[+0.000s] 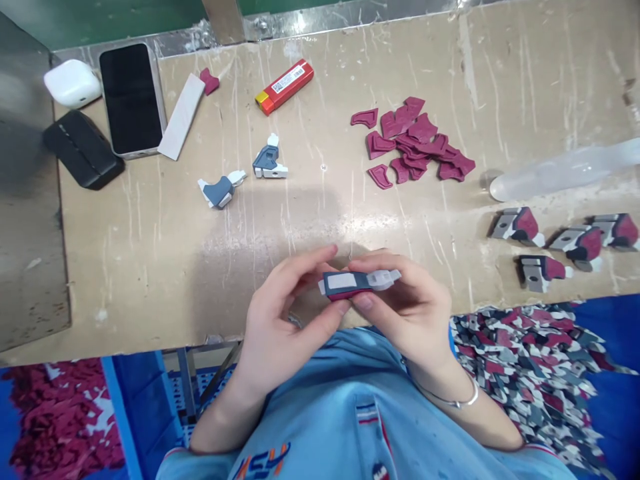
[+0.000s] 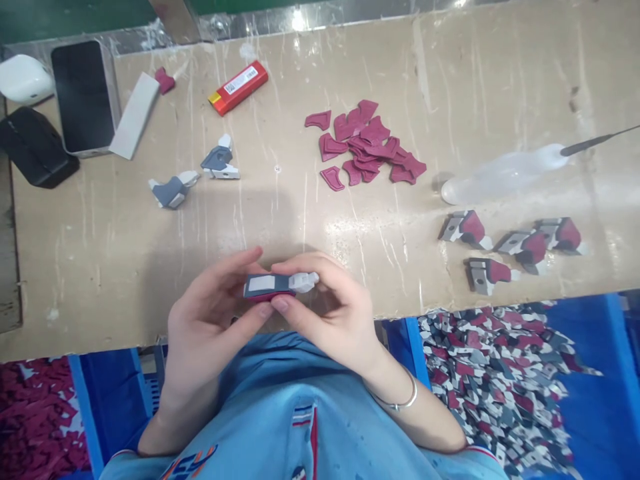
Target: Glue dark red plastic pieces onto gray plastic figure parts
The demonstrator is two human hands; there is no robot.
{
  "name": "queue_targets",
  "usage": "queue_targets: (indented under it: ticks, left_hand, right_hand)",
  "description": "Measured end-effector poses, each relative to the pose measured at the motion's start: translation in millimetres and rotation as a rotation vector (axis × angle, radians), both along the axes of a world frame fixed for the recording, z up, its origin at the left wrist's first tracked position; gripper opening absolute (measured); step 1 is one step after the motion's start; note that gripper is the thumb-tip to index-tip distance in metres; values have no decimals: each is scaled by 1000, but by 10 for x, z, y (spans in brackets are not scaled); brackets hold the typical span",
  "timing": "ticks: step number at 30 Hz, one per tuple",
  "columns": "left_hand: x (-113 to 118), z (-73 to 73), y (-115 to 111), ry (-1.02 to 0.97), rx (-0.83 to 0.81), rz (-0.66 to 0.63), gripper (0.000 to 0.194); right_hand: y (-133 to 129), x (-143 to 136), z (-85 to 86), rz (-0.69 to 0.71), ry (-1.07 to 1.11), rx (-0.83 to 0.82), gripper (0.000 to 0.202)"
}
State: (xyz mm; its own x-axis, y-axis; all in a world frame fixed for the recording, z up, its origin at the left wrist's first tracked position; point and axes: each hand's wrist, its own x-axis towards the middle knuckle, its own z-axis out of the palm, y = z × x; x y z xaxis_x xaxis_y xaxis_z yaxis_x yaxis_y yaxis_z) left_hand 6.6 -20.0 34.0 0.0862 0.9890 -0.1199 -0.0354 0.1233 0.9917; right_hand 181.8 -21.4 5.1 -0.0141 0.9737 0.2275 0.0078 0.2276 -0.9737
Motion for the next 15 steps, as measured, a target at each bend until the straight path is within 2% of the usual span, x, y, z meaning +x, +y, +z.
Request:
queue_targets:
  ticks: [2,4,7,11,15]
  left_hand:
    - [7,-29,16,-68,-14,12,39]
    - [16,-59,43,-103,-13,4,28]
    - [40,-92,62,-67,62,21,17]
    - [72,-107,37,16,180,55,14]
    - [71,-76,48,-41,114,32,10]
  right_hand:
    - [0,-2,8,-34,1,25,20]
    - [-5,-18,0,-70,21,47,20]
    - [-23,-62,-23,-97,40,67,21]
    - [-38,-105,-40,-131,39,95,19]
    - [-37,-102,-44,-138,36,104,18]
